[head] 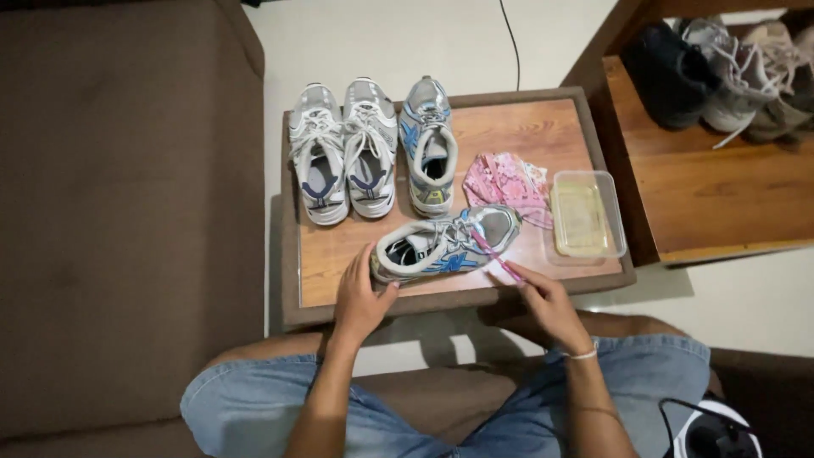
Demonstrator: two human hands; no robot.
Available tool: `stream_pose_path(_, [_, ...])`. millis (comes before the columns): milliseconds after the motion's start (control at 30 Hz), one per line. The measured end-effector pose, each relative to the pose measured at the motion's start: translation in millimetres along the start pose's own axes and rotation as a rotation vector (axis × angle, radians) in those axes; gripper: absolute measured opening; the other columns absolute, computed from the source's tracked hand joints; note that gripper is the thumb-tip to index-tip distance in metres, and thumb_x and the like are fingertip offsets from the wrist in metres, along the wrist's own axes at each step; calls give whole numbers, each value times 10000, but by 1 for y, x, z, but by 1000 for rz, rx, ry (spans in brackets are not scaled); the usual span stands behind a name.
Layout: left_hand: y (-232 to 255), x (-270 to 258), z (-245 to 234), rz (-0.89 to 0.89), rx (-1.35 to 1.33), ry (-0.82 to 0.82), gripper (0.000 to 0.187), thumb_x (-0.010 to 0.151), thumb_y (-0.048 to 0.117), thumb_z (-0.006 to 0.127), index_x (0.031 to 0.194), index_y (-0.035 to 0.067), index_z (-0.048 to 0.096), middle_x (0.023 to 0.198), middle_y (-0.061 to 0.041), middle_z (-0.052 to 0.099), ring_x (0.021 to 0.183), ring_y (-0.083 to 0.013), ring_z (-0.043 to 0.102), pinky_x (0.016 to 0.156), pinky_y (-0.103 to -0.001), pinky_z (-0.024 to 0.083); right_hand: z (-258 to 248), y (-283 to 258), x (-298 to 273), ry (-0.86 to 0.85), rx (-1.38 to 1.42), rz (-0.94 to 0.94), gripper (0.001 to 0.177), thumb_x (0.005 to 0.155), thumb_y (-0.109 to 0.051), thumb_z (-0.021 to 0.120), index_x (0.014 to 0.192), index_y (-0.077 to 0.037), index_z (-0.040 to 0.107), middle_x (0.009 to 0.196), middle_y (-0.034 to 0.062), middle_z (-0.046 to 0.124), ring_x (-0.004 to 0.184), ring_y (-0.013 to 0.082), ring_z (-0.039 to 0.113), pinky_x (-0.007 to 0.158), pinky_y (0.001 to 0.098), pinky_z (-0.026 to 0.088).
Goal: A person is cleaning a pair of sneakers using a toothbrush, cleaning solution, and a cloth.
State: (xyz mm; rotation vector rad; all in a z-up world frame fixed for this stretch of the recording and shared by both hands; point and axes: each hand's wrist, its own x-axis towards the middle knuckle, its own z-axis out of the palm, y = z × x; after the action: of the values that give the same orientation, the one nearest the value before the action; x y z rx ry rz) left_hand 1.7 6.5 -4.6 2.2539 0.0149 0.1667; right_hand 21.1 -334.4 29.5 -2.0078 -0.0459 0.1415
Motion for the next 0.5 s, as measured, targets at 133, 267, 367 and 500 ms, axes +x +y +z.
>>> stream_pose_path(133, [8,1,-5,-39,18,-31,843,785,315,713,1530,71,404,1474,-246,490,1349,-429,484,1116,-529,379,-2,-5,1,184,-156,-48,438,929,42,562,1322,-92,703,1213,217,719,1179,368,647,1027,491,489])
stream_pose_path(267, [11,1,-7,-78,-9,-81,830,821,330,680,1553,96,368,1507,-231,457,1385,-413,445,1134,-530,354,-1,-5,2,80,-36,-2,416,906,66,547,1256,-58,735,1217,223,727,1190,353,644,1034,520,471])
stream_pose_path(367, [18,2,-13,-100,-28,-109,819,836,313,670,1558,89,357,1520,-240,438,1400,-422,424,1145,-542,340,-1,9,-1,129,-110,7,432,925,41,560,1305,-96,715,1242,195,719,1194,335,643,1038,498,475])
stream_pose_path(500, [22,3,-15,-126,-51,-130,804,860,319,649,1564,82,340,1540,-248,410,1422,-429,397,1154,-553,325,3,-19,0,10,-33,42,475,900,52,555,1288,-153,739,1244,137,739,1209,302,650,1048,473,481])
